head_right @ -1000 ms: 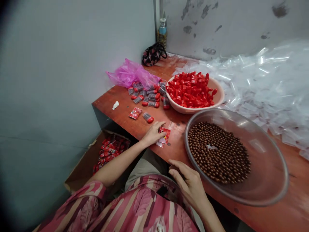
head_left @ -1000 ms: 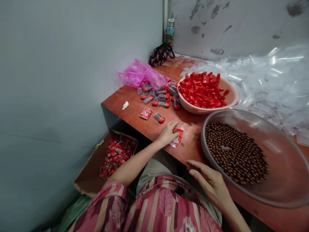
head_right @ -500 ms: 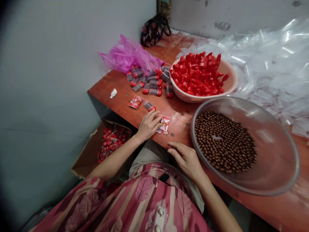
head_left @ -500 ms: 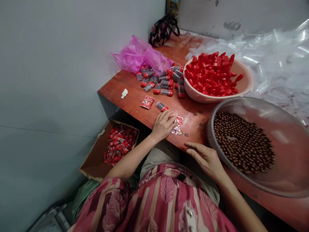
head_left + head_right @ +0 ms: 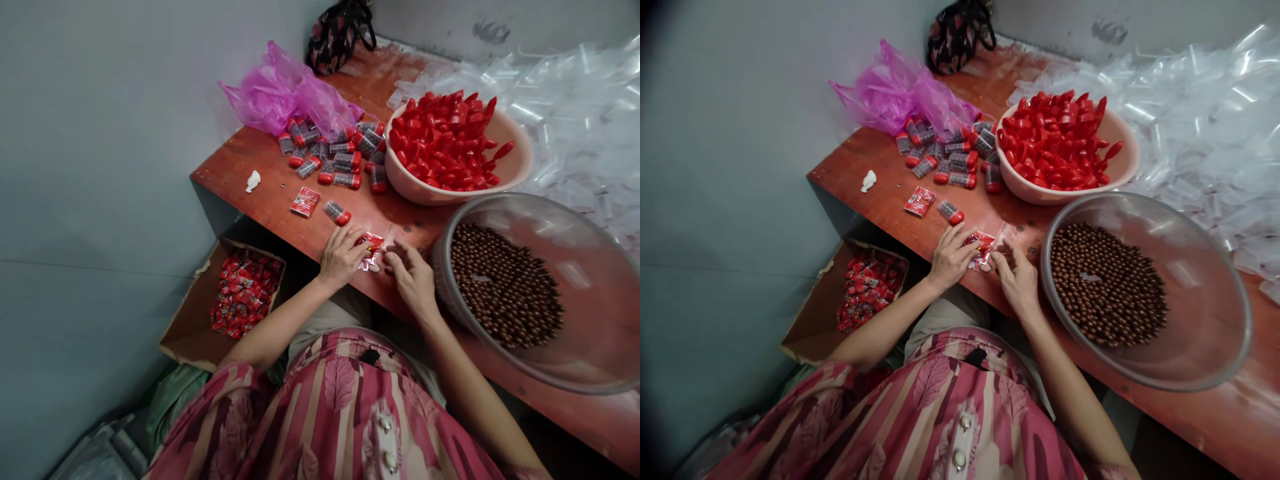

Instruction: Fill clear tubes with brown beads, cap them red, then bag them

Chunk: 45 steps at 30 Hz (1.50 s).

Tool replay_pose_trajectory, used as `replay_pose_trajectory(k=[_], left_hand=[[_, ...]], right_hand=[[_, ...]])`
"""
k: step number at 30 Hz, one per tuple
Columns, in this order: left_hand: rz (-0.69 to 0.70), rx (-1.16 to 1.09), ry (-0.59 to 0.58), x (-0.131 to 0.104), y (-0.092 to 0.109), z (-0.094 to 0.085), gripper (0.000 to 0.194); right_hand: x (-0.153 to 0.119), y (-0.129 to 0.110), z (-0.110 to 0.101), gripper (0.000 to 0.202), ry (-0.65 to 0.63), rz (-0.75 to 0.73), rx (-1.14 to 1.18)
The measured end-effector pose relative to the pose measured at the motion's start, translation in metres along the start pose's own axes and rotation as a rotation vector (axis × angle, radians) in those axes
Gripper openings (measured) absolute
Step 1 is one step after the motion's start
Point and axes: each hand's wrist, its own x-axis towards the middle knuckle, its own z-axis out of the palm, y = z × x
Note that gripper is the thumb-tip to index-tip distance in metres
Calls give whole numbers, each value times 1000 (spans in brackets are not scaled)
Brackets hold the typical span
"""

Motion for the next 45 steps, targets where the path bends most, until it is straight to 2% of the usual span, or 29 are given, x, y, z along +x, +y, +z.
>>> replay_pose_trajectory(k=[1, 3, 5, 7, 9, 12, 15, 21, 24, 27, 29, 32, 34, 37, 39, 41, 43, 45], left_hand=[[-15, -35, 23, -1, 1, -1, 24], [-57, -127, 50, -3, 5, -7, 25], [-126, -273, 65, -5, 8, -16, 27], [-274, -497, 93, -5, 9, -26, 39], [-486, -791, 89, -5, 5, -36, 51], [-700, -1171, -42, -6, -5, -44, 44], [-801, -1328, -93, -8, -11, -47, 36], [-1020, -1515, 49, -13, -10, -51, 36], [-1076, -1505, 183, -16, -13, -53, 36], [-1132, -1483, 281, -16, -17, -56, 37], [-1157, -1479, 314, -15, -19, -60, 40], [-1168, -1472, 349, -14, -20, -66, 41], [-1167, -1470, 367, -15, -20, -68, 41], [-1169, -1480, 398, -17, -22, -69, 43], [-1173, -1487, 419, -17, -22, -68, 44], [-1169, -1470, 424, -17, -22, -66, 46], [-1130, -1390, 433, -17, -21, -62, 47], [-1055, -1270, 468, -19, -18, -58, 50]], right_hand=[[6, -2, 5, 57, 17, 49, 74], [16, -10, 13, 65, -39, 129, 217], [23, -20, 19, 61, -91, 155, 318], [29, -30, 22, 55, -108, 129, 345], [35, -38, 23, 51, -164, 108, 322], [43, -46, 27, 52, -296, 110, 305], [47, -49, 36, 56, -362, 108, 295], [50, -48, 55, 48, -427, 100, 249], [65, -53, 59, 40, -392, -36, 39], [87, -61, 65, 40, -187, -244, -410], [99, -65, 72, 43, -124, -291, -701], [107, -65, 83, 44, -209, -288, -924], [107, -64, 88, 43, -251, -300, -971], [104, -66, 86, 49, -243, -262, -1004], [99, -70, 81, 50, -205, -279, -932], [91, -74, 77, 47, -218, -320, -668], [78, -77, 76, 48, -338, -274, -302], [64, -76, 78, 51, -486, -158, -19]])
